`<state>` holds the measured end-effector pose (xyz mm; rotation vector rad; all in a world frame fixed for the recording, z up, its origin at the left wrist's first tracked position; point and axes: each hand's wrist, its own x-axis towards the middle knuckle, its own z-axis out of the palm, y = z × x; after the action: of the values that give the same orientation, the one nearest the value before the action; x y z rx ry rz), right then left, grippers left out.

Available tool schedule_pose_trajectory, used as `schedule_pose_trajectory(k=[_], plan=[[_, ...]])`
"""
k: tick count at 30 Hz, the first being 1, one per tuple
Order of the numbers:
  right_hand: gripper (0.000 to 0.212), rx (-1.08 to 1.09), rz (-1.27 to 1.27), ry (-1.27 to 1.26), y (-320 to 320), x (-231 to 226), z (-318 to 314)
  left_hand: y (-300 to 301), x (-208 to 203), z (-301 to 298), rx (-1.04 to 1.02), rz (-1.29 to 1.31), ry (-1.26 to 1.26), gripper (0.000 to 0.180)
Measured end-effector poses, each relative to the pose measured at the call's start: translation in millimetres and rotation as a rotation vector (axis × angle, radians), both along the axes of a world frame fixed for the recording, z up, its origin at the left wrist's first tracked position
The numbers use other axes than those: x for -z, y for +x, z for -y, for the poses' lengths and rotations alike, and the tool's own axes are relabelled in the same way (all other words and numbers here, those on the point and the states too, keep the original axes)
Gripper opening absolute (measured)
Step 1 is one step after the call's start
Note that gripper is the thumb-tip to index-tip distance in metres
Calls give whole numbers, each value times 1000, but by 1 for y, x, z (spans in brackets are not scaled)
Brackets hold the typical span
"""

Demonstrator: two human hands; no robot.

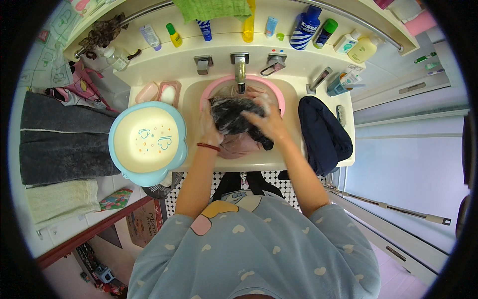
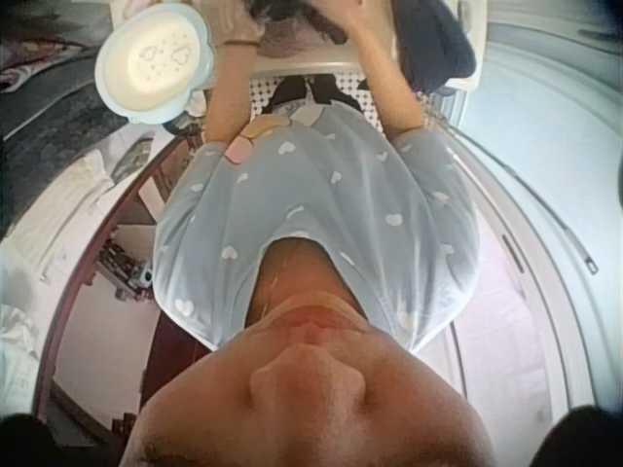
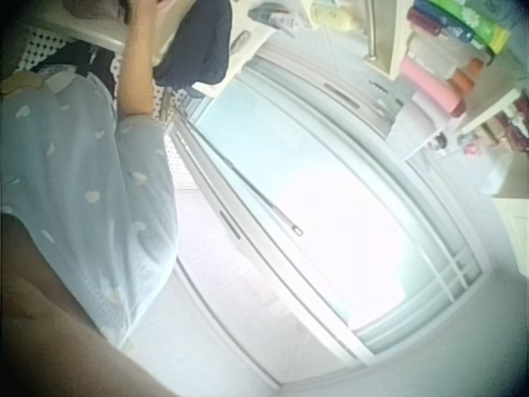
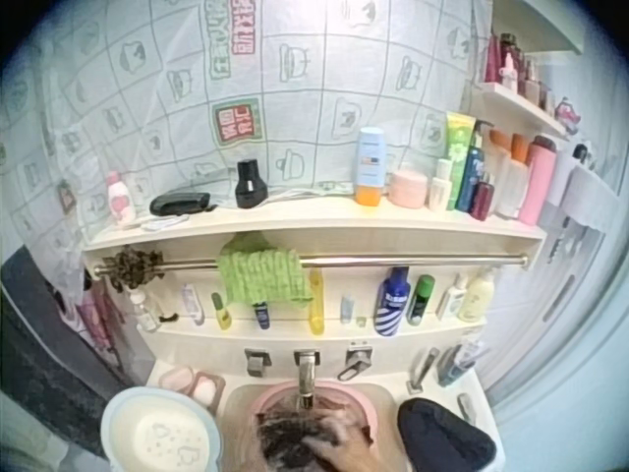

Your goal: The person hand-washes a pair of dark shorts in a pink basin placed in a bathroom sink. They apply soap, scrub the fabric, rinse under running water, and wring out the garment repeatedly.

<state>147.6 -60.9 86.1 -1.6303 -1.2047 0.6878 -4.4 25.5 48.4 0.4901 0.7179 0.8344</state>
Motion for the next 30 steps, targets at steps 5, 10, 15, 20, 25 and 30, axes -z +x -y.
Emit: schedule_pose_trajectory(k=[5,10,15,20,25,30], plan=[[35,162,173,147,-76,7,-9,30,97,24,267,1080,-179,42],[27,235,239,-114,-33,32,-17,39,-2,65,156,-226,-104,39],[20,-28,177,162,-58,37,5,12,24,6,374,-223,-180,33],[27,223,139,-305,-14,73,-27,25,15,34,271,-482,281,42],[25,115,371,-82,-53,66,-10,16,47,22,308,-92,411,23],[29,278,360,-203,-28,58,-25,33,26,16,278,143,-291,31]])
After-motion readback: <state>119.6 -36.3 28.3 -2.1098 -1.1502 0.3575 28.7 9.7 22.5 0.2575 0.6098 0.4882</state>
